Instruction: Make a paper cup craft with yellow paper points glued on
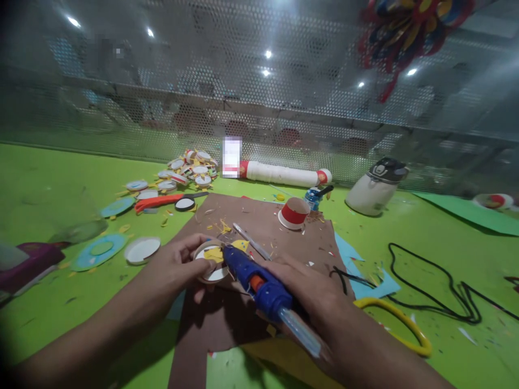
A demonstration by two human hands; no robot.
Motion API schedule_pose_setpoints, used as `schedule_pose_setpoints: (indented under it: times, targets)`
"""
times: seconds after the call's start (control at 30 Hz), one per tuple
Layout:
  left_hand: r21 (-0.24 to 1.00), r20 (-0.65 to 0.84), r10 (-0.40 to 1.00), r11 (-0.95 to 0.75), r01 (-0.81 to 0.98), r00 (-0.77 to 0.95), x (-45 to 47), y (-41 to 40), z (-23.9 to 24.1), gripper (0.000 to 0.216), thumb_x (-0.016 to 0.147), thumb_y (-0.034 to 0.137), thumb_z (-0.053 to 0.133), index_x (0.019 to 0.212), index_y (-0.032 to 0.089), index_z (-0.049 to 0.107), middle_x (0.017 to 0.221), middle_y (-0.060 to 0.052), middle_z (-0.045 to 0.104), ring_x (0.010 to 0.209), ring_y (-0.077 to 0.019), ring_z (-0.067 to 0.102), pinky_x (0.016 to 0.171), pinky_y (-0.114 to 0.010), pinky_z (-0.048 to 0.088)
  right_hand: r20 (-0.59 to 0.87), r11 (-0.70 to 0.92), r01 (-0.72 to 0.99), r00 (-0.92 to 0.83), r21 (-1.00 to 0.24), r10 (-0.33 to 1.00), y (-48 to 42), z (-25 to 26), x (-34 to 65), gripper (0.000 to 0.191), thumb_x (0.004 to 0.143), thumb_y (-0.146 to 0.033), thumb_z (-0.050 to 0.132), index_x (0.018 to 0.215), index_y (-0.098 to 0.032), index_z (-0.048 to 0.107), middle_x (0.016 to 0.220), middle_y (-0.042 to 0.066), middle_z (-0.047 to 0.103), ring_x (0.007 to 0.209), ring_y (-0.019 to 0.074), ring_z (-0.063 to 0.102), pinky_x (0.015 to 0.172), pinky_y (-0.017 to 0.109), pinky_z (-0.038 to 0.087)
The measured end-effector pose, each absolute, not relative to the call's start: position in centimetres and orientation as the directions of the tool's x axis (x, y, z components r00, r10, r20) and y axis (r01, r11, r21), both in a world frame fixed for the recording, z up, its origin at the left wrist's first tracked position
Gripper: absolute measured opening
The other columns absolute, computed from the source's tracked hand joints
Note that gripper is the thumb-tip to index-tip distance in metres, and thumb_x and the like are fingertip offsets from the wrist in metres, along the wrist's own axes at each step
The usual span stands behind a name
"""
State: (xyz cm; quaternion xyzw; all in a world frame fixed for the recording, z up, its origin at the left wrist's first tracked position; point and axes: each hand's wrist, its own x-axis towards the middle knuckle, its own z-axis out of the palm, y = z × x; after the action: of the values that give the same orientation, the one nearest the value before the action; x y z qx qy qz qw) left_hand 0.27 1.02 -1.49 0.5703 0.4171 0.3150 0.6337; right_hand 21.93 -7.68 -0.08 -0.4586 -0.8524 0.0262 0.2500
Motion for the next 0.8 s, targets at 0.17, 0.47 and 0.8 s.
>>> schedule_pose_setpoints:
  times: [0.17, 0.47, 0.8]
  targets:
    - [0.983, -0.181, 0.881, 0.148, 0.108, 0.438, 0.23, 0.99, -1.42, 0.019, 0.068, 0.02, 0.054, 0.086, 0.015, 0.051, 0.058, 0.0, 0.06, 0.037, -0.0071, 0.047, 0.038, -0.019, 0.036, 0.402, 0.57, 0.788, -0.457, -0.23, 0.794, -7.8, -0.28, 21.97, 0.059, 0.084, -0.03, 0.051, 0.137, -0.042, 0.027, 0.132, -0.008, 0.055, 0.113, 0.0194, 0.059, 0.091, 0.026, 0.052]
    - [0.984, -0.179, 0.877, 0.156, 0.088, 0.447, 0.21, 0.87, -1.38, 0.015, 0.067, 0.018, 0.054, 0.081, 0.016, 0.05, 0.055, 0.0, 0.059, 0.036, -0.0076, 0.047, 0.038, -0.018, 0.036, 0.389, 0.58, 0.781, -0.472, -0.232, 0.791, -7.73, -0.31, 22.02, 0.063, 0.084, -0.025, 0.051, 0.139, -0.04, 0.024, 0.136, -0.007, 0.051, 0.118, 0.0187, 0.055, 0.094, 0.026, 0.049]
    - [0.98, -0.197, 0.877, 0.182, 0.076, 0.438, 0.16, 0.68, -1.09, 0.017, 0.065, 0.018, 0.054, 0.081, 0.016, 0.051, 0.059, 0.001, 0.06, 0.036, -0.0069, 0.047, 0.038, -0.018, 0.033, 0.433, 0.544, 0.816, -0.425, -0.197, 0.795, -8.18, -0.93, 22.54, 0.061, 0.082, -0.029, 0.052, 0.137, -0.04, 0.029, 0.132, -0.004, 0.055, 0.112, 0.0262, 0.059, 0.089, 0.037, 0.054]
